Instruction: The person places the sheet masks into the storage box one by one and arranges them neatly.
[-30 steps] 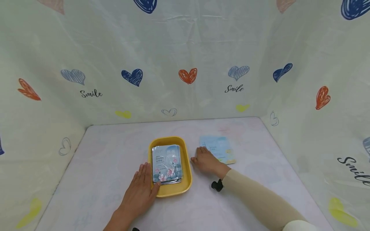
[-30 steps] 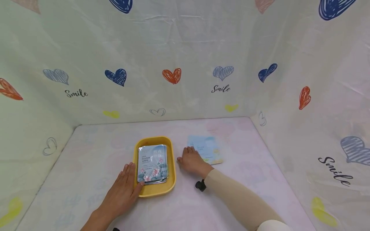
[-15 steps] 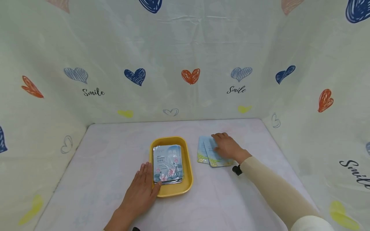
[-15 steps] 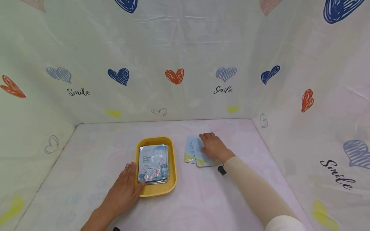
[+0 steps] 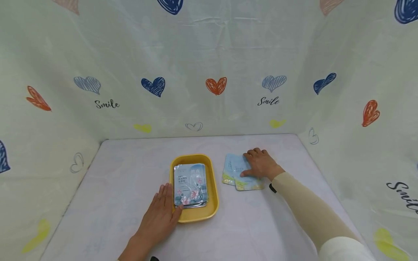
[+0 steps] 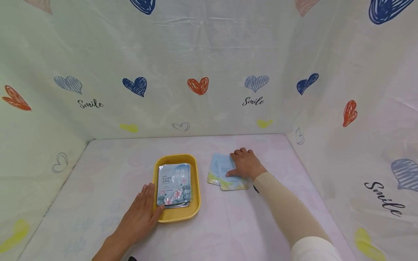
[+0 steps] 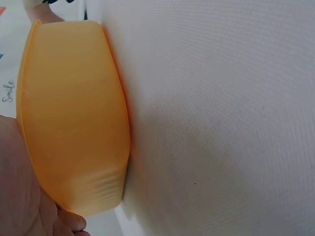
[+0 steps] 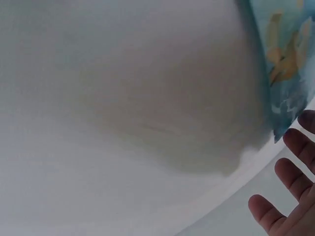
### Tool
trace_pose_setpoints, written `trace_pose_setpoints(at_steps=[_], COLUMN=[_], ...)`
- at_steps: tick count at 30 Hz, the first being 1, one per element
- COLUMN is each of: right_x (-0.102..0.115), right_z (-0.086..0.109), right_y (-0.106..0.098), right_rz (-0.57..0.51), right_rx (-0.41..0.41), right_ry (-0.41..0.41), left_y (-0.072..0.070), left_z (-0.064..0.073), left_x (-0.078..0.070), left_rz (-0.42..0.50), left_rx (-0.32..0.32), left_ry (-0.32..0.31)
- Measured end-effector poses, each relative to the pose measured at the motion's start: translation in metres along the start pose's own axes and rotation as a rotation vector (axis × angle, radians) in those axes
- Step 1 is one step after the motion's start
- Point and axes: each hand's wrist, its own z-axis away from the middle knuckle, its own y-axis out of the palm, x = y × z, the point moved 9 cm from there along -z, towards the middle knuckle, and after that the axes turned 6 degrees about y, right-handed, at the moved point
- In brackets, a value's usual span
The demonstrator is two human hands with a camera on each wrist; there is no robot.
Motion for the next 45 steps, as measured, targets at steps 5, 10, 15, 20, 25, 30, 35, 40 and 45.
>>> trace_pose_setpoints(at_steps=[5, 10, 15, 20, 25, 30, 35, 40, 45], right_x=[-0.003, -0.006, -0.008, -0.009, -0.010, -0.008, -0.014, -0.023, -0.025], right_z=[0.001, 0.002, 0.004, 0.006, 0.008, 0.012, 0.014, 0.015, 0.019], right_y=[0.006, 0.004, -0.001, -0.014, -0.026, -0.042, -0.050, -0.041, -0.031], right_rz=[0.030, -0.012, -0.048, -0.155, -0.290, -0.431, -0.646, -0.759, -0.804], right_rx=[0.004, -0.032, -0.057, -0.096, -0.083, -0.108, -0.120, -0.152, -0.148], right_ry=[0.005, 0.046, 0.087, 0.116, 0.173, 0.206, 0.229, 0.304, 0.331], left_y=[0.001, 0.003, 0.003, 0.003, 0.003, 0.003, 0.002, 0.003, 0.003], left_z=[0.000, 0.000, 0.001, 0.001, 0.001, 0.001, 0.001, 0.001, 0.001], left_x=[0.000, 0.001, 0.000, 0.000, 0.001, 0.001, 0.001, 0.002, 0.002], left_rz=[-0.007, -0.001, 0.004, -0.002, -0.005, -0.001, 0.002, 0.008, 0.013], left_rx=[0.001, 0.008, 0.003, 0.011, 0.027, 0.030, 0.037, 0.040, 0.032], left_ry=[0.001, 0.000, 0.006, 0.004, -0.006, -0.012, -0.016, -0.015, -0.017])
